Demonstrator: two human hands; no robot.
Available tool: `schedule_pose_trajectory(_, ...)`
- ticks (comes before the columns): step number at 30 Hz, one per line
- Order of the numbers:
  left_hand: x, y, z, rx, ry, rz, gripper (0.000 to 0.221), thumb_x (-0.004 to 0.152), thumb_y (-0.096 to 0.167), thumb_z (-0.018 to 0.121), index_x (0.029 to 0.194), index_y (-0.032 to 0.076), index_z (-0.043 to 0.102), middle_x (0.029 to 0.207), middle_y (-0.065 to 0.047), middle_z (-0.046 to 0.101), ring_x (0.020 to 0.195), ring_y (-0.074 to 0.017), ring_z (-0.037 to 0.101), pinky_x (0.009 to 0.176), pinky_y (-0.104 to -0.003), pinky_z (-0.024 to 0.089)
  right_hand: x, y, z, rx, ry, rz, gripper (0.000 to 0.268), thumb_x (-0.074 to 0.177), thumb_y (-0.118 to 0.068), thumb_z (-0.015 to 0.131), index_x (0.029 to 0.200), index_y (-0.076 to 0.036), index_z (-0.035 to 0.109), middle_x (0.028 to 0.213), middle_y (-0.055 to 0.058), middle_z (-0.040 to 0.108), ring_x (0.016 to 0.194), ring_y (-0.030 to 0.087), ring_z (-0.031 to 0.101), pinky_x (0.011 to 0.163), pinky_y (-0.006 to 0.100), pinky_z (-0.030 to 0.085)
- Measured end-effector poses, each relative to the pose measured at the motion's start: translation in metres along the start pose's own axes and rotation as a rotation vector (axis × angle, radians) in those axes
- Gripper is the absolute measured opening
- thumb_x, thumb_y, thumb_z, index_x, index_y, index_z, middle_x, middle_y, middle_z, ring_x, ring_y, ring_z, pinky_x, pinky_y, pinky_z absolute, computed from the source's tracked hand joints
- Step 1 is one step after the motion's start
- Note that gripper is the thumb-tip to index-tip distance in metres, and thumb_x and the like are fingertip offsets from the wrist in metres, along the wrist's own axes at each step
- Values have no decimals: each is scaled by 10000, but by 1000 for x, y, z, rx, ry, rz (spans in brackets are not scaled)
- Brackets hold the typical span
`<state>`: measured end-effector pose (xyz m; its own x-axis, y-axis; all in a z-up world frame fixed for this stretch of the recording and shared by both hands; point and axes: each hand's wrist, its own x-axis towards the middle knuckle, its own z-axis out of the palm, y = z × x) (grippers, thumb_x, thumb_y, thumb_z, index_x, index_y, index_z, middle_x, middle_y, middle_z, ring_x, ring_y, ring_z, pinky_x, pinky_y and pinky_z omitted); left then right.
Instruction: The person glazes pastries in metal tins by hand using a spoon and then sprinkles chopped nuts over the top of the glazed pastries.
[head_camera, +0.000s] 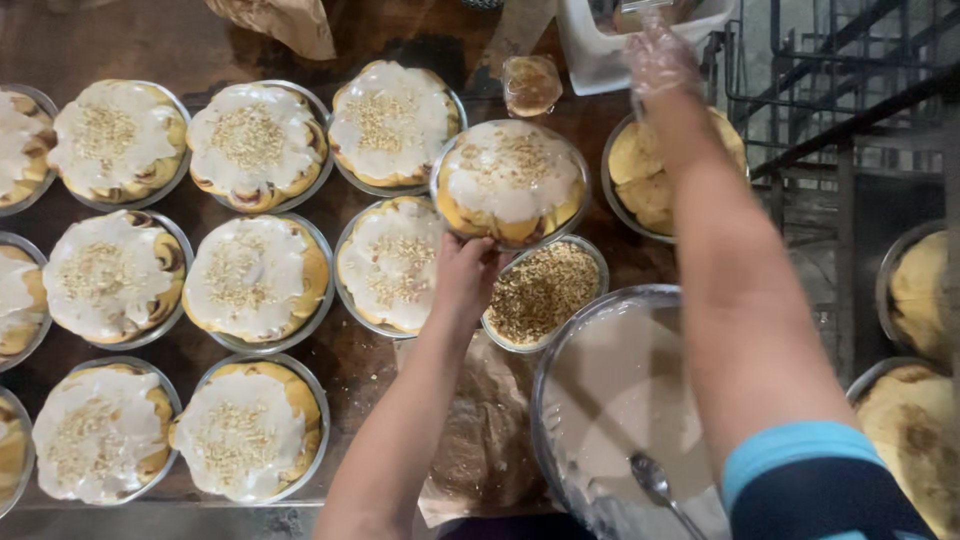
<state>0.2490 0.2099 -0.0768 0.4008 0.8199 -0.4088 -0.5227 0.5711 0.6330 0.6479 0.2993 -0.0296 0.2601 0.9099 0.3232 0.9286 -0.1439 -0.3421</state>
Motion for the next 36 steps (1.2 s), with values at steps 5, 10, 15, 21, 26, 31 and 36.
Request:
schedule_pose_trajectory(5, 37, -17, 14, -6, 16, 19, 400, 885, -104, 528, 1234, 24, 380, 1241, -237, 502, 979, -312, 618, 866, -487, 635, -65, 13, -75, 374, 95, -254, 373, 1117, -290, 596, 1409, -62, 645, 1404, 134, 683, 1284, 222, 665, 1120, 360, 537)
schedule_pose_trajectory(10, 63, -29, 28, -60, -21, 37, 430, 859, -112, 496, 1235, -9, 315, 1305, -255, 498, 1092, -377, 655, 915, -511, 633, -175, 53, -118, 221, -117, 676, 513, 909, -395, 633, 1384, -202, 668, 1356, 144, 658, 1216, 324, 634, 1027, 436, 475)
schedule_pose_trajectory(15, 90, -40, 37, -90, -14, 41, 400, 896, -106, 512, 1225, -64, 289, 1290, -284, 488, 1114, -388, 639, 972, -476, 622, -240, 99, -84, 72, -291, 563, 516, 935, -303, 647, 1395, -73, 617, 1414, 230, 592, 1288, 414, 552, 1061, 472, 428)
schedule_pose_trajectory(21, 105, -40, 7, 414, -78, -135, 295, 890, -52, 547, 1175, -123, 568, 1233, -375, 584, 975, -353, 665, 783, -385, 641, -248, 117, -27, 944, -226, 1133, 298, 945, -97, 584, 1227, -163, 653, 1207, 168, 679, 1049, 333, 672, 897, 470, 579)
schedule_pose_trajectory(26, 57, -3, 2, 547, -63, -80, 615, 902, 1, 621, 1453, 1, 347, 1366, -192, 553, 1121, -257, 643, 872, -340, 570, -252, 129, -30, 1292, -72, 1104, 177, 981, -108, 656, 1123, -15, 707, 1110, 180, 738, 982, 295, 753, 866, 430, 645)
schedule_pose_trajectory(31, -63, 26, -38, 569, -180, -113, 564, 975, 143, 590, 1507, 5, 466, 1402, -129, 622, 1219, -216, 646, 995, -342, 555, -262, 129, -35, -17, -182, 487, 221, 879, -152, 736, 1086, -79, 718, 1061, 192, 741, 934, 343, 727, 790, 444, 586)
schedule_pose_trajectory(36, -164, 25, -109, 593, -259, -181, 485, 979, 180, 580, 1448, 77, 510, 1351, -93, 635, 1206, -187, 633, 974, -345, 540, -289, 99, -100, 561, 353, 532, 118, 957, -193, 718, 1043, -129, 668, 1025, 91, 643, 900, 263, 610, 772, 394, 521)
